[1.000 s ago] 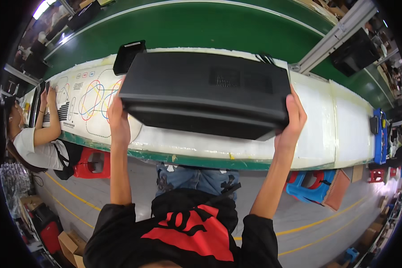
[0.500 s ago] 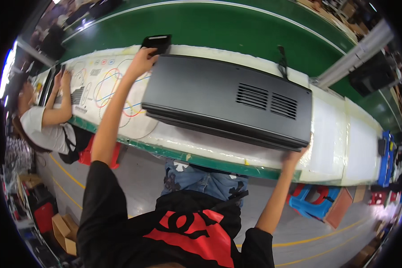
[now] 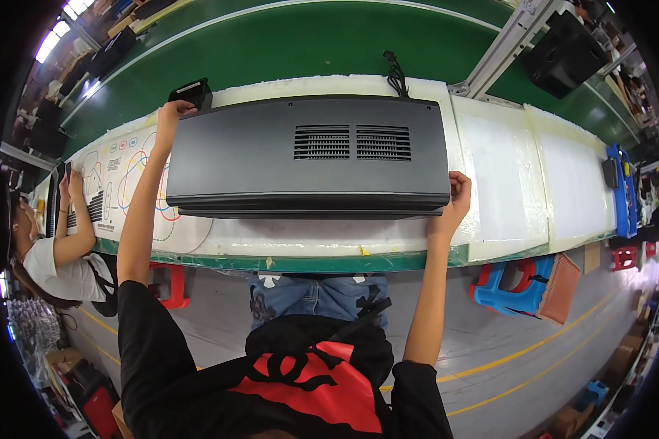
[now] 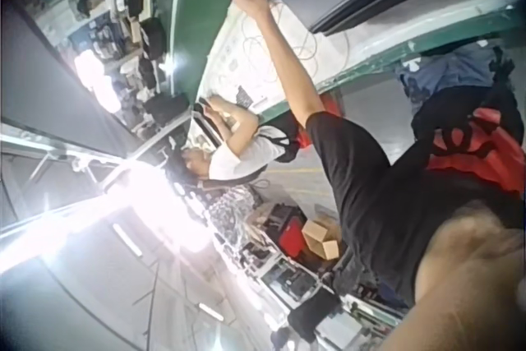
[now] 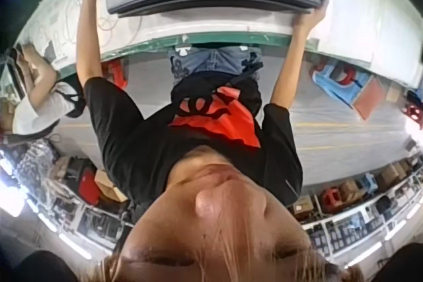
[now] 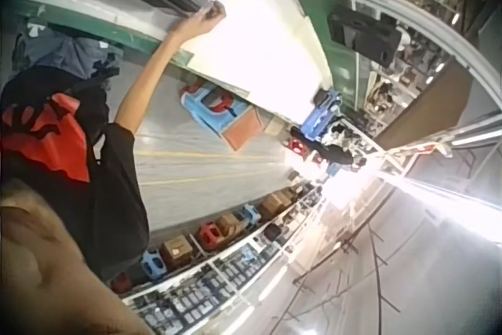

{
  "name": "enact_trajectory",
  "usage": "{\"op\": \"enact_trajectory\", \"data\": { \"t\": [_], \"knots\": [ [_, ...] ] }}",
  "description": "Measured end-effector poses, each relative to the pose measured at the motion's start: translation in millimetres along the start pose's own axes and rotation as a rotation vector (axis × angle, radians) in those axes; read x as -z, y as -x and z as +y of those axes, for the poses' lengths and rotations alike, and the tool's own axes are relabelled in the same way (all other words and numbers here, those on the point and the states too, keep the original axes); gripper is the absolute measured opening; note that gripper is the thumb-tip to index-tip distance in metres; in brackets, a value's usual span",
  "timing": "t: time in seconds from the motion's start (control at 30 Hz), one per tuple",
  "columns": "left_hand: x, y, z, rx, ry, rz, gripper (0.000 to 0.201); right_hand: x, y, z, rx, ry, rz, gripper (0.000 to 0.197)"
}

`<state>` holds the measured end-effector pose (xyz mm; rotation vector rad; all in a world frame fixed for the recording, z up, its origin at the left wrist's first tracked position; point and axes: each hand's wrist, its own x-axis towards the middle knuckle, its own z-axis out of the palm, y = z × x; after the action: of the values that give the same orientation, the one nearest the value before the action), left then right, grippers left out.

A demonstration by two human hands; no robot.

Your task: Manually placing and tightening screws into the chassis of a black electronic device on a factory assembly line.

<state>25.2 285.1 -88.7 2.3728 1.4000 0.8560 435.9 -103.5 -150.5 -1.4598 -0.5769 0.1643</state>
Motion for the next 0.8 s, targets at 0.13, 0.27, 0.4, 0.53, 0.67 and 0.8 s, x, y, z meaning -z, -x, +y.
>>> {"op": "enact_trajectory", "data": {
  "t": [0.13,0.27,0.4,0.53,0.67,0.8],
  "knots": [
    [9,-1,-7,0.004,0.059,0.014,0.016,-1,-1,1,-0.058,-0.074,0.017,0.016],
    [13,2,-11,-0.063,0.018,-0.001,0.016,-1,1,1,-0.023,-0.092,-0.012,0.017],
    [27,12,0,-0.074,0.030,0.069,0.016,-6,4,-5,-0.030,-0.073,-0.011,0.025],
    [65,38,55,0.062,0.639,0.156,0.024,4,10,2,0.117,0.000,0.140,0.013],
    [112,109,133,0.002,1.221,0.149,0.028,2,51,-59,0.369,0.087,0.392,0.012],
    [91,179,200,-0.111,1.488,-0.138,0.017,-32,93,-143,0.696,-0.175,-0.066,0.012]
  ]
}}
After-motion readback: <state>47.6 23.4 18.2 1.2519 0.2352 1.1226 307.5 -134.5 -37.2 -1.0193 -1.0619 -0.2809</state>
